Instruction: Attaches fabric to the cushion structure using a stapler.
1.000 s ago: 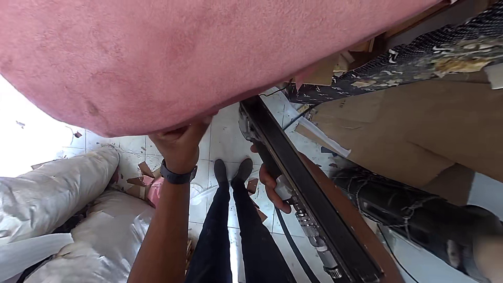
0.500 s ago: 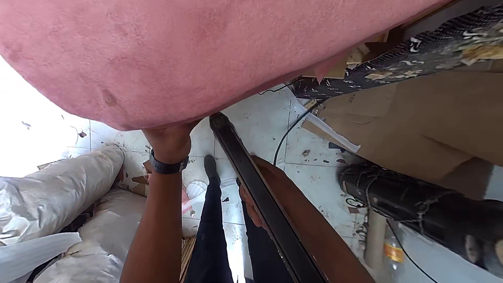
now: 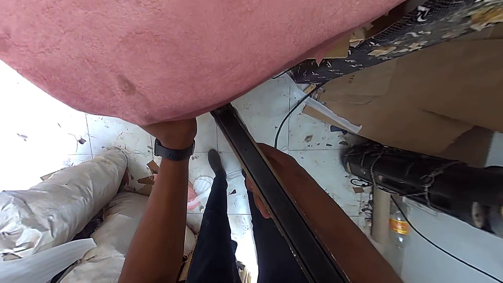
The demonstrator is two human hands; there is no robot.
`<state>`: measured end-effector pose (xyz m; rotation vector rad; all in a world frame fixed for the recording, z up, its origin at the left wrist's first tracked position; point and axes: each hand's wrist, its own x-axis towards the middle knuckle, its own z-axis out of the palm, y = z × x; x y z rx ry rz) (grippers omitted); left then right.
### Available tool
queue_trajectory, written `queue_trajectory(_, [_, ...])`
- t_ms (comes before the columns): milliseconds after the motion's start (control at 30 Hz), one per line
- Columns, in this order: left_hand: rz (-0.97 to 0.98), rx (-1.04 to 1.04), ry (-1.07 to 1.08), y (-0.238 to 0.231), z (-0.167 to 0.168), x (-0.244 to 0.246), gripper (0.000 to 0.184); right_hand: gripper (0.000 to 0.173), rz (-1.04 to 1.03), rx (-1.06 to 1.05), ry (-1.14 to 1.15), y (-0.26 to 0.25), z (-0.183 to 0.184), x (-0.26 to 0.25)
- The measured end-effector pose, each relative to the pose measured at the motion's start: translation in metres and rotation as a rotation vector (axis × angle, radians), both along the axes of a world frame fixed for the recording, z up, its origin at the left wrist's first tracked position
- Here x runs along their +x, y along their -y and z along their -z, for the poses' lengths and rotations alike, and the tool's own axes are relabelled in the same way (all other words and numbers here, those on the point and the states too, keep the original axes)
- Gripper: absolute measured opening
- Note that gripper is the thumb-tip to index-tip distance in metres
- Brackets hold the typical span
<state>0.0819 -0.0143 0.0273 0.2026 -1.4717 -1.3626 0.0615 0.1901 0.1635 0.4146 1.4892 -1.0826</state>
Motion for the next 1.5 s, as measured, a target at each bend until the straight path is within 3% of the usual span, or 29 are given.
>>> queue_trajectory(100, [0.006,0.037,0.044,0.003,0.004,0.002,0.051,0.024,0.024,-0.029,0.010,0.002,0.007,0.008])
queue_trajectory(200, [0.050,0.045,0.152,0.016,0.007,0.009,0.047,0.052,0.070,-0.216,-0.024,-0.006,0.051,0.038])
queue_trajectory(267, [0.225,0.102,0.202,0.029,0.006,0.019,0.046,0.058,0.087,-0.237,-0.043,-0.003,0.061,0.048])
queue_trajectory(333, [0.522,0.231,0.215,0.038,0.000,0.029,0.048,0.057,0.119,-0.238,-0.054,-0.005,0.065,0.055])
queue_trajectory(400, [0.771,0.314,0.214,0.041,-0.005,0.032,0.035,0.055,0.161,-0.240,-0.036,-0.013,0.070,0.064])
queue_trajectory(467, [0.876,0.321,0.201,0.039,-0.009,0.031,0.030,0.052,0.211,-0.256,-0.002,-0.021,0.071,0.071])
queue_trajectory(767, [0.555,0.247,0.073,0.025,-0.005,0.018,0.042,0.052,0.309,-0.287,0.026,-0.008,0.062,0.082])
queue_trajectory(1000, [0.285,0.090,0.010,0.011,-0.009,0.009,0.023,0.046,0.229,-0.281,-0.050,0.009,0.063,0.075])
queue_trajectory(1200, [0.147,0.126,-0.018,0.026,0.000,0.003,0.033,0.054,0.242,-0.252,-0.065,0.012,0.059,0.072])
queue_trajectory(1267, [0.242,0.173,0.008,0.039,0.005,0.010,0.037,0.051,0.277,-0.309,-0.052,0.011,0.067,0.074])
queue_trajectory(1400, [0.750,0.460,0.077,0.069,0.000,0.042,0.029,0.043,0.327,-0.392,-0.015,0.010,0.074,0.077])
queue_trajectory(1500, [0.872,0.589,0.115,0.077,-0.004,0.051,0.031,0.038,0.197,-0.079,-0.036,0.028,0.024,0.059])
